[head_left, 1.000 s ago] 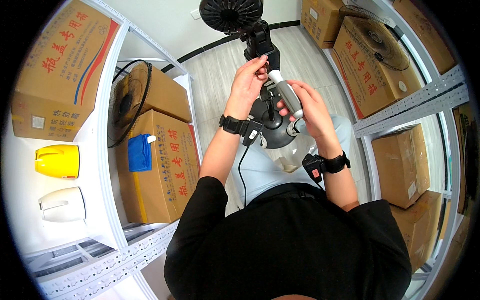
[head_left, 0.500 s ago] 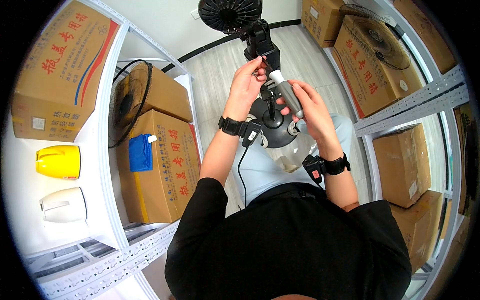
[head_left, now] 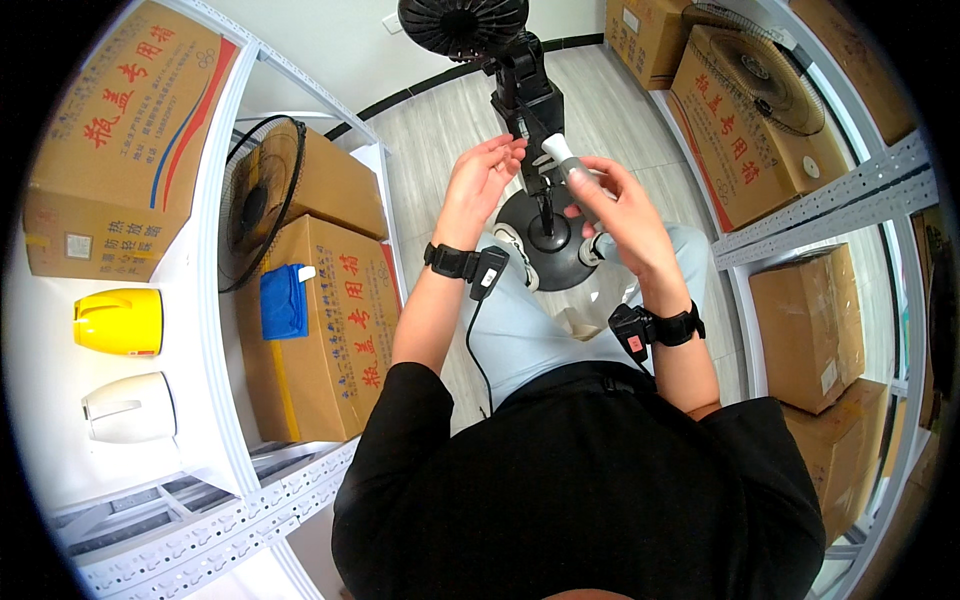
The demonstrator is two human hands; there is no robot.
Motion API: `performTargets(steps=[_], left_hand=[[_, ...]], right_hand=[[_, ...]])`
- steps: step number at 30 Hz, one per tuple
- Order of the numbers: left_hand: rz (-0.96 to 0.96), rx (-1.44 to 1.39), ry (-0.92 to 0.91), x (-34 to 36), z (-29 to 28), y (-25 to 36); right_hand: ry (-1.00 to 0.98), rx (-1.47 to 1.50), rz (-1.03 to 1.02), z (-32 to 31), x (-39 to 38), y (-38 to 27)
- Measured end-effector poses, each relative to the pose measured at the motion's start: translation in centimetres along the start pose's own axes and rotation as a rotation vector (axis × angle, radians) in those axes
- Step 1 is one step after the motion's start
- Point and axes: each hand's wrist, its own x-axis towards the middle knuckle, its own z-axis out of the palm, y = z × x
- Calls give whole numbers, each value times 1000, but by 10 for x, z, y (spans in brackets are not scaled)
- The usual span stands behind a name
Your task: The person uses a screwdriver to remove screws from the back panel of a standing fan, detaches the panel, and then reattaches it by screwing it back in place.
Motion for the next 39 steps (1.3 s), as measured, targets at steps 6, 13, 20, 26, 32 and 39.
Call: performTargets(steps=[6, 13, 20, 26, 32, 39], left_hand=[[-39, 37, 64, -1, -17, -3], [-44, 157, 126, 2, -31, -7], [-58, 101, 98, 4, -38, -17], [-65, 42, 58, 0, -35, -30], [-40, 1, 39, 1, -49, -58], [10, 15, 19, 1, -53, -86]], right_hand=[[39, 13, 43, 1, 1, 1], [50, -102, 20, 4, -2, 3], [128, -337, -101, 9, -4, 6], [148, -318, -117, 2, -20, 11], [35, -208, -67, -38, -31, 69], [15, -253, 24, -60, -31, 124]])
